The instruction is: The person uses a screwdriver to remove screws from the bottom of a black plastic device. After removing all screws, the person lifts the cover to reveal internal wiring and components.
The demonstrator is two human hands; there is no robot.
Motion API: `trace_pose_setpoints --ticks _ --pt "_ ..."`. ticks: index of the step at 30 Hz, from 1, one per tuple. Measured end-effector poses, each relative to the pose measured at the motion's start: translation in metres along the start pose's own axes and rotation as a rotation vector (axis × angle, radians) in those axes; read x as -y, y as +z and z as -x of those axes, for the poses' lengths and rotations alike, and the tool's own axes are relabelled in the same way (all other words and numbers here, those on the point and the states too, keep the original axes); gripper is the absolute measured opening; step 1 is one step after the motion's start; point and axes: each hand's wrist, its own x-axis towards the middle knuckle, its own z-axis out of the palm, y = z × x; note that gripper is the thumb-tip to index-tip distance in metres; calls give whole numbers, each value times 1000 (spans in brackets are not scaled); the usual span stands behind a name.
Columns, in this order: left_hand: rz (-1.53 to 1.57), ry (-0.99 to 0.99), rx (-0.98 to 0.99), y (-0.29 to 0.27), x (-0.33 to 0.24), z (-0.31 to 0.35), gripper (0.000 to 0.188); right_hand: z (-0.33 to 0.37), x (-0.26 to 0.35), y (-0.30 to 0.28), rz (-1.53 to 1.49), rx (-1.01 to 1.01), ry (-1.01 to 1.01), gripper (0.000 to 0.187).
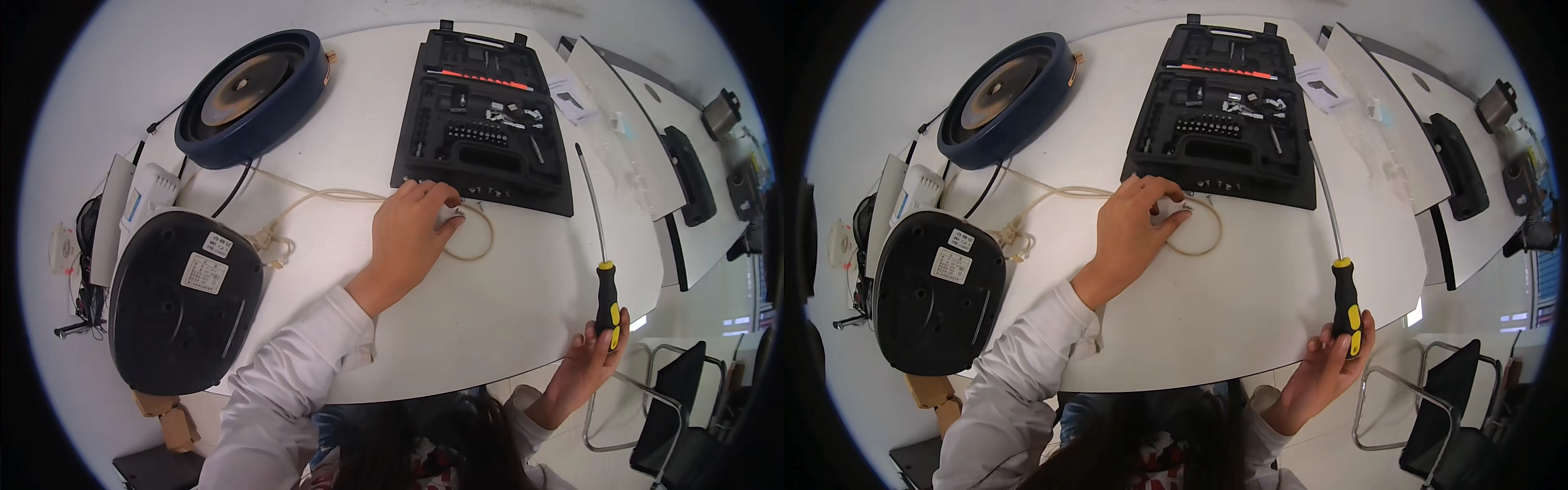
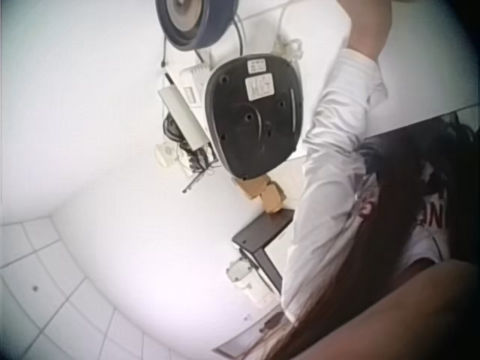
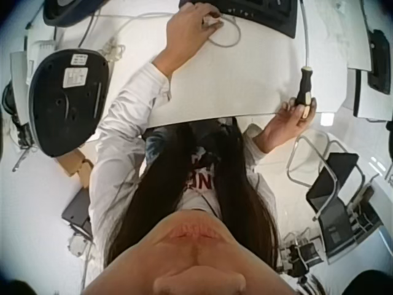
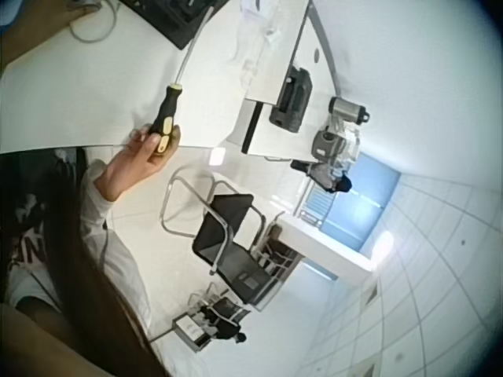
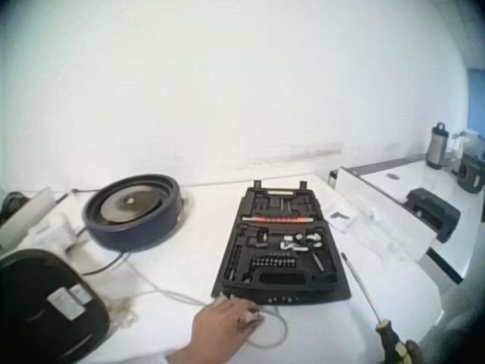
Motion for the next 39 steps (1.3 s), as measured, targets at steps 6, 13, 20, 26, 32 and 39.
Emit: trace_pose_setpoints --ticks 6,13,20,26,32,39 --pt "139 75 -120 -1 6 1 28 -1 1 0 -104 51 7 40" --pt "130 344 -335 -28 -25 29 29 3 -1 -60 -824 338 294 37" --pt "-26 294 -619 -104 -56 171 39 17 49 -83 -850 256 22 33" --pt "-133 -15 -933 -180 -26 240 62 45 72 -71 -976 491 192 27" --pt "-47 -126 -890 -196 -4 260 64 87 73 -23 -727 695 243 26" --pt "-57 -88 -771 -202 6 263 71 159 74 85 -148 1052 433 50"
